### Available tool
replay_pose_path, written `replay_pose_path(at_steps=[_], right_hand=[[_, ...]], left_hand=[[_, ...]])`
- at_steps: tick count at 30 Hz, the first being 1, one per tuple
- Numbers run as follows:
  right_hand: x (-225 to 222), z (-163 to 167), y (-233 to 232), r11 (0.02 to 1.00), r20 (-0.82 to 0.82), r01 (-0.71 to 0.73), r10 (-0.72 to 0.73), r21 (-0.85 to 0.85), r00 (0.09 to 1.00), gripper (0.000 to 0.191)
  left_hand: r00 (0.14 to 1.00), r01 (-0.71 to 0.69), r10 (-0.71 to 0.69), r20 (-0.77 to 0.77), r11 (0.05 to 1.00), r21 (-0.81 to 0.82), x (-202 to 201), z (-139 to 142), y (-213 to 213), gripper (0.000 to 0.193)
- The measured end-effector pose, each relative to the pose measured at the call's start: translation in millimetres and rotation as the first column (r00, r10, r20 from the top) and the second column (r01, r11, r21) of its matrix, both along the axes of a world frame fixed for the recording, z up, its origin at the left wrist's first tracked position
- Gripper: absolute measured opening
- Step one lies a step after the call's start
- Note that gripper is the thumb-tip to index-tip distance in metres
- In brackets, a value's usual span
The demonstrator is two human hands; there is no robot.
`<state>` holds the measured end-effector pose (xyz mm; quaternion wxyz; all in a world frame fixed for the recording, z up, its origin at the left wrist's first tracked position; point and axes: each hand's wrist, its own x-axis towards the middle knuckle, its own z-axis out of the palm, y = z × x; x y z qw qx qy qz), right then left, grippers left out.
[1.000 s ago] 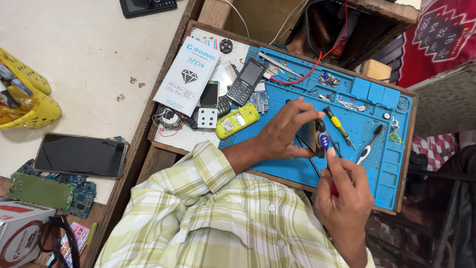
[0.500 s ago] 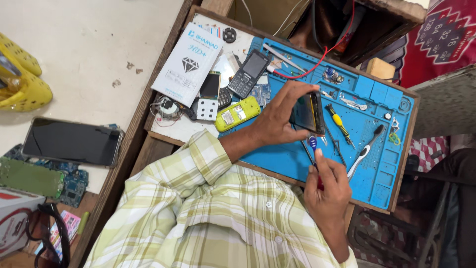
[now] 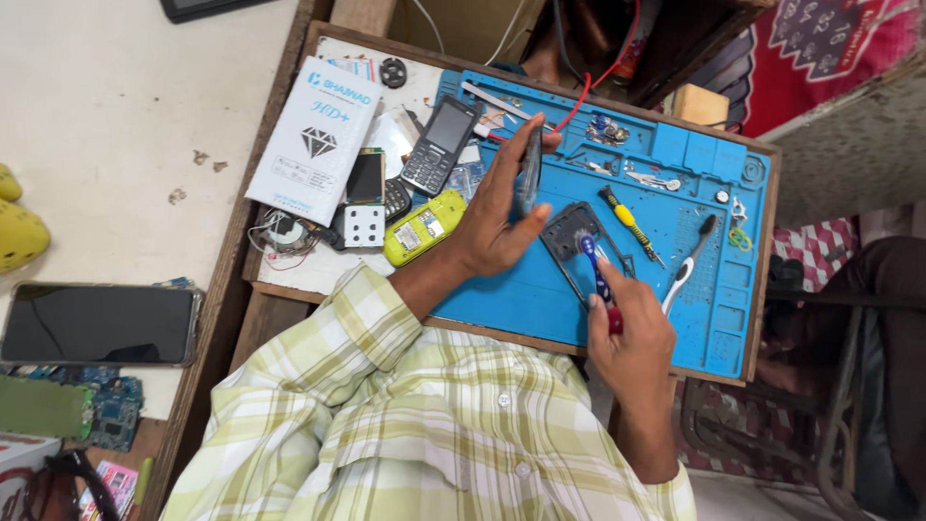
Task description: The person disassembles a smartphone by prying open the back cover and removing the battery. They then use a toothbrush to clean the internal components and the battery before placing the battery back into the phone.
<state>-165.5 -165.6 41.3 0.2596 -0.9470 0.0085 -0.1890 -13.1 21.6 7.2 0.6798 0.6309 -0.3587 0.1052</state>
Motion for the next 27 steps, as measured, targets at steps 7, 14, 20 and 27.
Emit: replay_pose_path(at_steps=[7,14,20,27], right_hand=[[23,17,-5,0.975,-0.127,-0.114,0.091,-0.191,0.988,0.036],[56,26,-34,0.965,-0.137,-0.148,0.12,-0.217,0.983,0.026],[111,24,-94,0.906,-0.024,-0.056,0.051,-0.419,0.998,0.026],[134,8,-111,0.896,-0.077,-0.042,0.009,-0.443,0.997,0.025]], left_hand=[[0.997,0.074,-0.074,-0.009,0.996,-0.04,0,12,3,0.05],[0.995,0.011,-0.009,0.103,1.0,-0.024,6,16,6,0.041],[0.976,0.061,-0.094,0.197,0.984,0.168,7,20,1,0.05],[0.966,0.227,-0.246,0.082,0.955,0.188,6,22,-4,0.033]])
